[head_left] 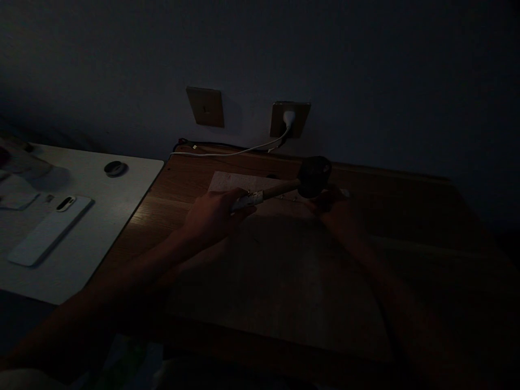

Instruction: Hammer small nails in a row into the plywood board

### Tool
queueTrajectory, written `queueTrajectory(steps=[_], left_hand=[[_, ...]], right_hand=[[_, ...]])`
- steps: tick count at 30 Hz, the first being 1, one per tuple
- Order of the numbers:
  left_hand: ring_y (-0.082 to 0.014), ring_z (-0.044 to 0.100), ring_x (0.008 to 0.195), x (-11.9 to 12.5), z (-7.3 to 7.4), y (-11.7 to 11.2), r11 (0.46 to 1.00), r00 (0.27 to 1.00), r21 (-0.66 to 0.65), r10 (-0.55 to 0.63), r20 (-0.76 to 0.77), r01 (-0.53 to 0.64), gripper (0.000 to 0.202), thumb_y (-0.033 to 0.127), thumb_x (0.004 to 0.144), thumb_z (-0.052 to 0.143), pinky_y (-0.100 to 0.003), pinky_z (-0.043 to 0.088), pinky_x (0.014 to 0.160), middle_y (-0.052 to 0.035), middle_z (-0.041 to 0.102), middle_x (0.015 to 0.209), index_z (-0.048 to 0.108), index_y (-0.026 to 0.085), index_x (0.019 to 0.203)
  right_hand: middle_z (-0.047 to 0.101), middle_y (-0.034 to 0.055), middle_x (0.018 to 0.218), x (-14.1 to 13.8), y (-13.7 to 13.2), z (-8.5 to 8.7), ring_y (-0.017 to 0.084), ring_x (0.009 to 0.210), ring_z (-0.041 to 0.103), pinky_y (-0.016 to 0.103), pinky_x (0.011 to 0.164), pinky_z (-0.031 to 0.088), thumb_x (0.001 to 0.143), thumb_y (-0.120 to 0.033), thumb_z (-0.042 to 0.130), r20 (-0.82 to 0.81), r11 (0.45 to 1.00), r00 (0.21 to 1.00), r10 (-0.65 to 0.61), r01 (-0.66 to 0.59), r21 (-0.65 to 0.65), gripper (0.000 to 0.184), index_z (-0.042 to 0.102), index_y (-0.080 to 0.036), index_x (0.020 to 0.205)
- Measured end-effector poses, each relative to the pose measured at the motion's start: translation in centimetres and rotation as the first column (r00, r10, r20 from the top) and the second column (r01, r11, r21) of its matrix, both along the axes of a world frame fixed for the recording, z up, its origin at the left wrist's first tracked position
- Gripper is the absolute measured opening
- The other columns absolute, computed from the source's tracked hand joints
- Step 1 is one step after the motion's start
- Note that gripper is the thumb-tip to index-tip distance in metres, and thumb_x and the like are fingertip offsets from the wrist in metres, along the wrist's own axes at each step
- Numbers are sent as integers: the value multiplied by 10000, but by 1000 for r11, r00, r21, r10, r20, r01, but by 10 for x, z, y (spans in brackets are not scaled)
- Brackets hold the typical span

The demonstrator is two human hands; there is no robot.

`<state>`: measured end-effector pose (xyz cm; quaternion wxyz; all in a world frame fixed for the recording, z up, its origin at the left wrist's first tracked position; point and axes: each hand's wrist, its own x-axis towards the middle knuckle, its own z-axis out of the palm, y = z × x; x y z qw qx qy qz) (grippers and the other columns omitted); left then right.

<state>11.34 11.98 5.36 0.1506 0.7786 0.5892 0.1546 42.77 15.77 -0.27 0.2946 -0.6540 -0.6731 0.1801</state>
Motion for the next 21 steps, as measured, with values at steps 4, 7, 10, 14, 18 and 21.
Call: queueTrajectory(steps=[4,7,10,14,18,21], left_hand=[[-239,762,817,16,2,3,998,997,29,-56,-51,57,359,498,998,633,-293,451,639,-62,825,970,762,258,1232],[-246,758,834,21,3,4,994,989,46,-98,-110,104,329,476,1006,632,-297,453,651,-69,827,1003,763,261,1218],[-246,754,838,19,6,3,994,988,60,-88,-128,96,321,484,1000,641,-298,460,664,-66,827,1024,765,264,1199],[-234,750,818,10,9,0,998,998,61,-16,-55,19,355,517,996,633,-293,465,670,-56,825,1015,765,268,1211],[-222,729,772,4,7,0,998,998,26,56,30,-57,413,533,982,639,-288,460,664,-61,819,970,762,243,1248],[-219,720,751,1,3,0,997,993,-1,80,90,-80,441,553,966,636,-281,447,639,-61,811,922,770,232,1237]], right_hand=[[791,116,1012,6,-7,1,349,919,760,472,767,601,785,-485,828,52,1000,998,-29,29,3,477,690,-245,1174],[769,159,1191,17,-16,0,379,1044,745,535,868,601,767,-512,828,45,997,999,-25,21,80,618,665,-227,1291],[743,174,1250,28,-27,-2,382,1097,723,577,928,589,787,-538,803,8,989,999,-42,41,141,644,649,-209,1320],[741,105,1006,18,-51,2,305,882,723,521,811,615,926,-515,707,4,975,1000,16,-16,220,415,673,-211,1206],[758,105,1136,-32,-79,12,266,1029,728,458,904,626,1021,-225,591,226,838,860,458,-502,213,232,712,-213,1219],[739,139,1305,-71,-93,15,307,1194,680,473,998,606,983,-112,609,434,715,691,579,-685,137,348,713,-171,1310]])
